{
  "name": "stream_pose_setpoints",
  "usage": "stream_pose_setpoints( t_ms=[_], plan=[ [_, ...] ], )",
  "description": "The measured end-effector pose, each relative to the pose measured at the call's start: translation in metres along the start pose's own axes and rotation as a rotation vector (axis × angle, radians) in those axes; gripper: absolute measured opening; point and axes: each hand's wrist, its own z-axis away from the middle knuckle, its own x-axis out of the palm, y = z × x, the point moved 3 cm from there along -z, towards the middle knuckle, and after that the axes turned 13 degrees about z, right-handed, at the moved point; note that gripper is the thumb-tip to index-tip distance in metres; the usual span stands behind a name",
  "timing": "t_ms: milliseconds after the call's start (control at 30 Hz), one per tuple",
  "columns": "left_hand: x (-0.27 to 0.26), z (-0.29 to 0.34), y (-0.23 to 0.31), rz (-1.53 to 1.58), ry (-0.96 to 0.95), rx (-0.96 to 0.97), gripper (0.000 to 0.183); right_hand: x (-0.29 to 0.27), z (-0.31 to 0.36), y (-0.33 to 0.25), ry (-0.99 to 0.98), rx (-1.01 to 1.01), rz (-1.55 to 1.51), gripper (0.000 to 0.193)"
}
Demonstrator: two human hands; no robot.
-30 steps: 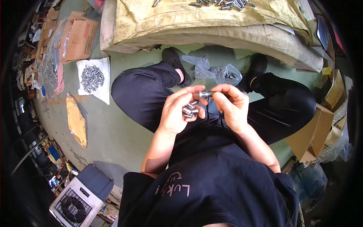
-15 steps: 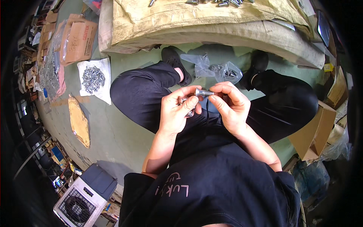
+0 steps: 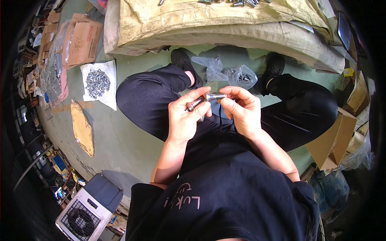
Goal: The person sorts small metal pins by hand, inspecting them one by one before placing them into plastic bags.
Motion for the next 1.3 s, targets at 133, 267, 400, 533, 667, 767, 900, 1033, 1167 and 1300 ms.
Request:
stream_pose_setpoints(
  t_ms=[133,267,400,533,667,767,900,1033,1167,1300],
  plan=[
    [0.001,-0.001,0.0,0.008,-0.02,0.021,0.034,0.001,-0.002,0.005,-0.01,0.031,-0.045,0.02],
    [0.002,-0.001,0.001,0.0,0.003,0.031,0.035,0.002,-0.002,0.002,-0.004,0.004,-0.049,0.019],
    [0.003,-0.002,0.001,-0.013,-0.004,0.033,0.034,0.002,-0.003,0.0,0.004,-0.079,-0.003,0.019],
    [0.002,-0.002,0.001,-0.009,-0.002,0.036,0.034,0.003,-0.003,-0.003,0.012,-0.181,0.083,0.021],
    [0.003,-0.002,0.001,0.017,0.008,0.01,0.034,0.003,-0.002,-0.006,0.002,-0.288,0.159,0.02],
    [-0.002,-0.003,-0.001,0.076,-0.051,-0.024,0.034,0.004,-0.001,-0.01,0.016,-0.472,0.31,0.02],
    [-0.002,-0.004,-0.002,0.168,-0.083,-0.012,0.034,0.007,0.004,-0.008,0.008,-0.39,0.273,0.021],
    [-0.003,-0.005,-0.003,0.232,-0.109,-0.033,0.033,0.01,0.005,-0.006,-0.009,-0.357,0.278,0.02],
    [-0.004,-0.006,-0.007,0.433,-0.108,-0.134,0.03,0.016,0.006,-0.016,0.018,-0.524,0.49,0.018],
    [-0.003,-0.004,-0.011,0.484,-0.097,-0.197,0.025,0.02,0.008,-0.024,0.048,-0.667,0.668,0.019]
  ],
)
